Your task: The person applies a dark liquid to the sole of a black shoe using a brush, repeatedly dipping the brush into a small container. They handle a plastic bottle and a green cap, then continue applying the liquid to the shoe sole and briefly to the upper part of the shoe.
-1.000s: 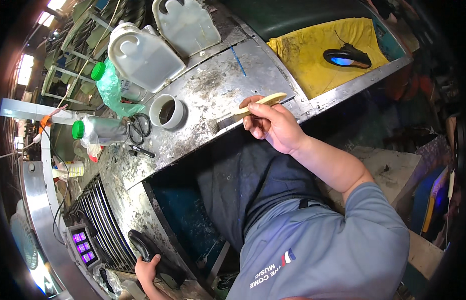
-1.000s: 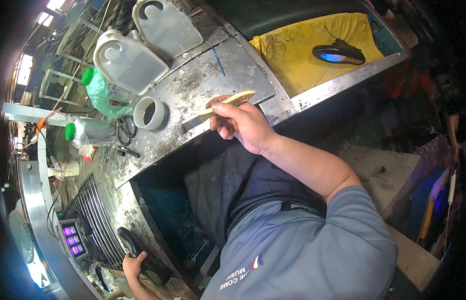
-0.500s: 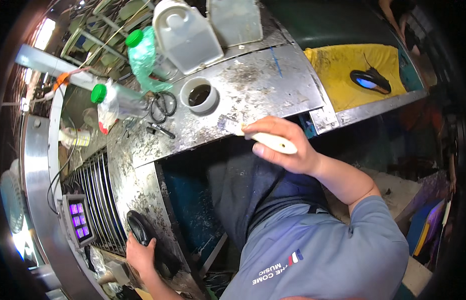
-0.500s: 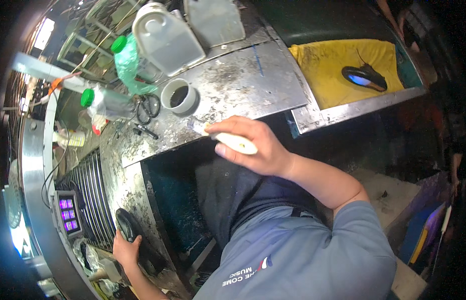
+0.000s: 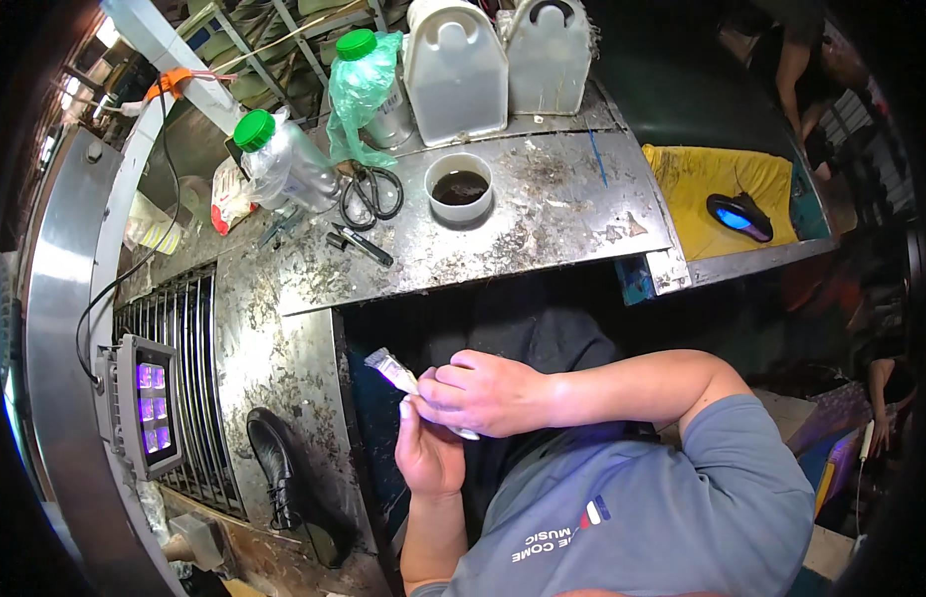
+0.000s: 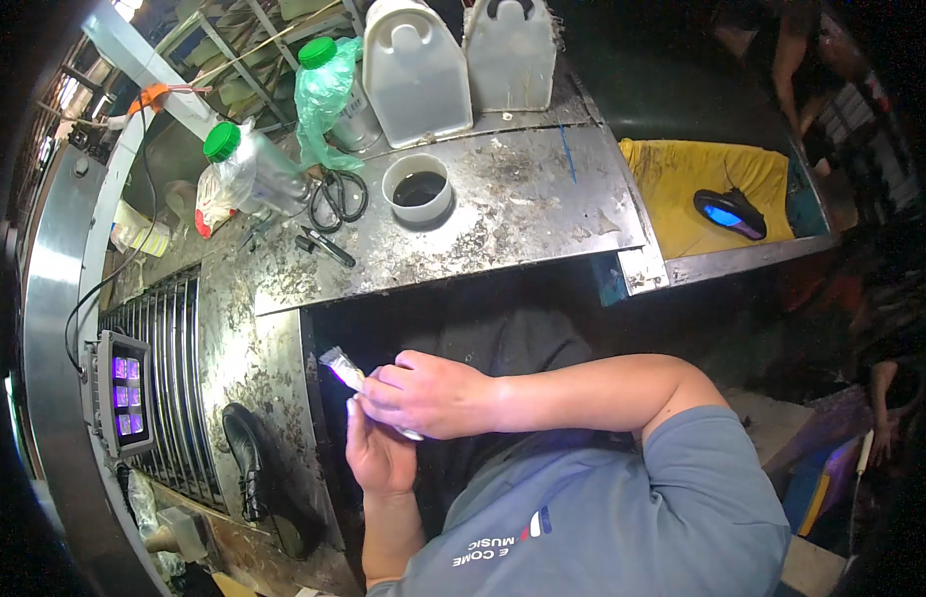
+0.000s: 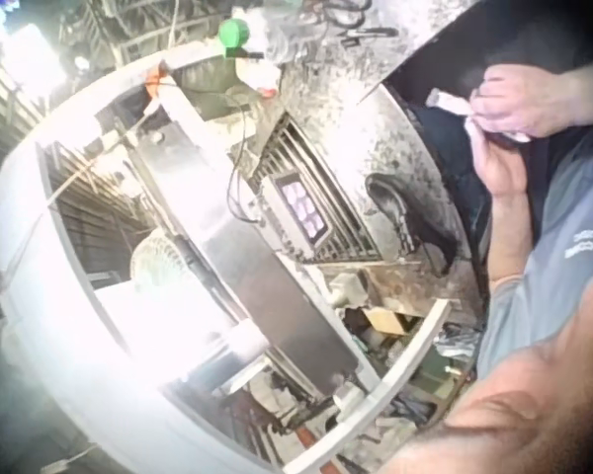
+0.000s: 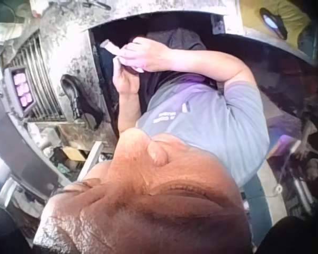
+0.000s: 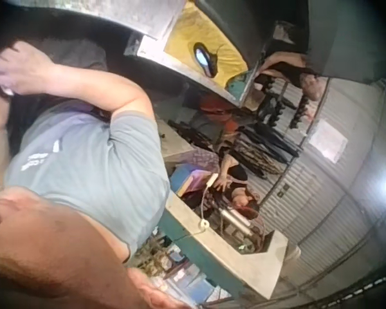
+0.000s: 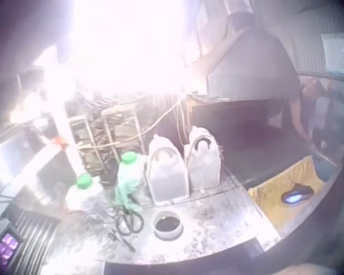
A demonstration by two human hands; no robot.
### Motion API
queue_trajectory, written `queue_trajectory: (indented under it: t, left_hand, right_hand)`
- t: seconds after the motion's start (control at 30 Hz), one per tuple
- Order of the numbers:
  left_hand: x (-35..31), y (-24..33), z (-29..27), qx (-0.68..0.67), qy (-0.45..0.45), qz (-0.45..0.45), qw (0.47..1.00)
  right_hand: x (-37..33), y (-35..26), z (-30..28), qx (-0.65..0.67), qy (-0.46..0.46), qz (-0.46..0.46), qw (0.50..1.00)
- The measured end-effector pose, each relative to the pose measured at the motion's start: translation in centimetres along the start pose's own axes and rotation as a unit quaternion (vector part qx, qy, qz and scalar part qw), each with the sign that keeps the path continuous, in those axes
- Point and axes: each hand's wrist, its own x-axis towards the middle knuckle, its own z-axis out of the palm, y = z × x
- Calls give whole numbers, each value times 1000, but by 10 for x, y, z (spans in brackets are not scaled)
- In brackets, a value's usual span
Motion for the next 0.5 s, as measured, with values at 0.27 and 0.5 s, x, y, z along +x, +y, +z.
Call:
queue_trajectory:
  t: [0.27,0.5]
  left_hand:
    - [2,-8,-62,-94,106,-46,989]
    - [-8,-2,-56,7,157,27,987]
  right_hand:
    - [16,2,12,25,-122,-53,991]
    - [113,106,17,-64,-21,312,948]
